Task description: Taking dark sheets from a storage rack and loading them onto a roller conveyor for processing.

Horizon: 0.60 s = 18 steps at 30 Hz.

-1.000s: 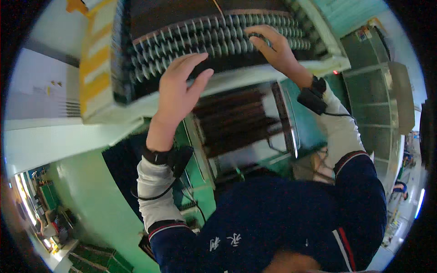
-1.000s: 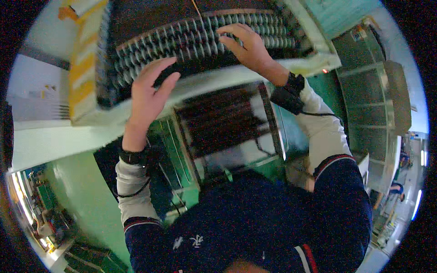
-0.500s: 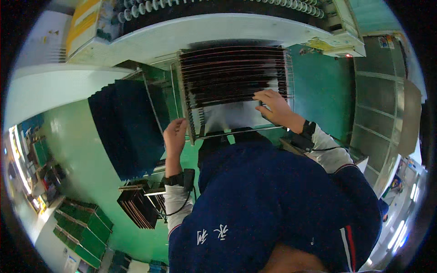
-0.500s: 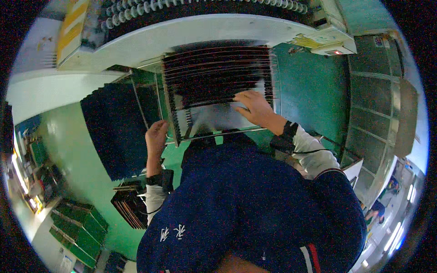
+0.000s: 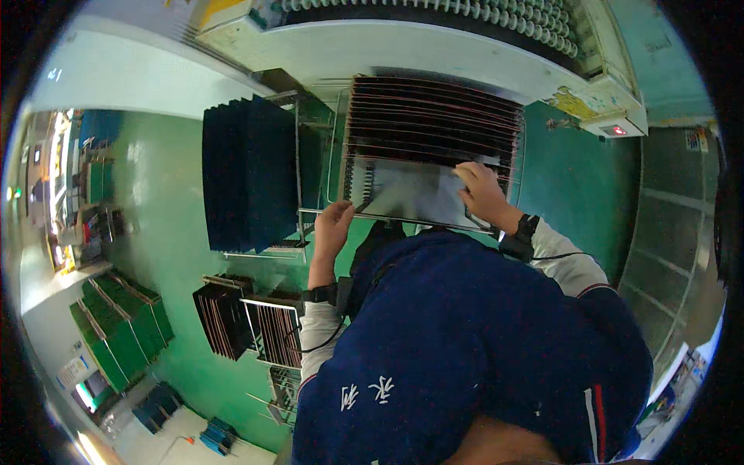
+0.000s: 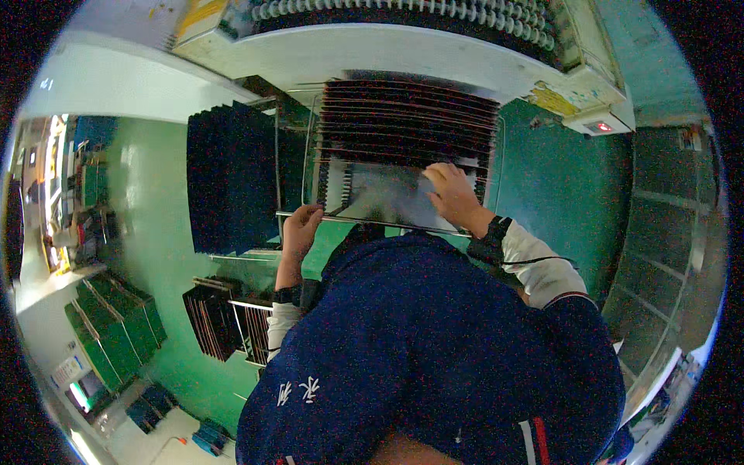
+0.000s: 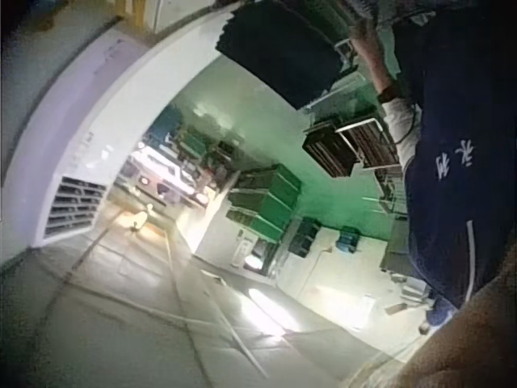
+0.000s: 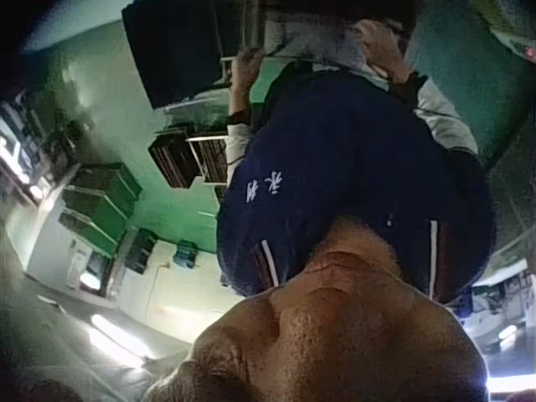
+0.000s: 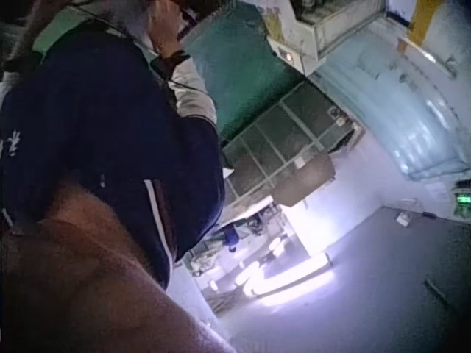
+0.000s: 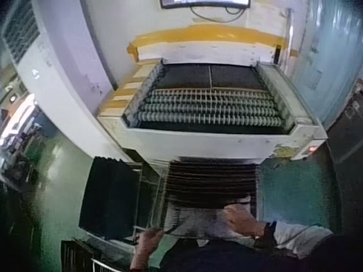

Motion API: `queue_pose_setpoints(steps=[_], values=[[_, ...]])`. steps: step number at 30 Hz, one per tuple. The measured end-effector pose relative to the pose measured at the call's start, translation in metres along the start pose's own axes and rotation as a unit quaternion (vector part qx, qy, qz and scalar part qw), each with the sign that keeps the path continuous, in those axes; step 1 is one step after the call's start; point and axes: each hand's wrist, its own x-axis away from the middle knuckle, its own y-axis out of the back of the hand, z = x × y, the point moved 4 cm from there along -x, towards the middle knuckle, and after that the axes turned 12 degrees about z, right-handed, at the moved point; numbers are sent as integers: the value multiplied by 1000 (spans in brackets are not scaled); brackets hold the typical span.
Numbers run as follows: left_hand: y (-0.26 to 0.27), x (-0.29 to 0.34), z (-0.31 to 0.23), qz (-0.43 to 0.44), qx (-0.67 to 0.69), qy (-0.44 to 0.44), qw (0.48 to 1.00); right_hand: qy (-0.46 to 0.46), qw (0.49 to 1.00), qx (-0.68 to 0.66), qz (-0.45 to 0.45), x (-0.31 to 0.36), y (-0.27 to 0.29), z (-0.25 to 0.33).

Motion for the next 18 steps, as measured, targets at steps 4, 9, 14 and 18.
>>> queue_pose_setpoints(steps=[4, 9, 14, 18], values=[[-11, 14, -2, -6, 11, -3, 1000, -32, 999, -12, -26, -9, -14, -21], [-19, 17, -8, -11, 19, 22, 1000, -63, 996, 49, 34, -26, -36, -38], [-22, 13, -22, 9, 72, 8, 997, -44, 994, 80, 54, -39, -42, -44], [-15, 8, -34, 5, -11, 11, 1000, 6, 996, 73, 46, -37, -22, -34]])
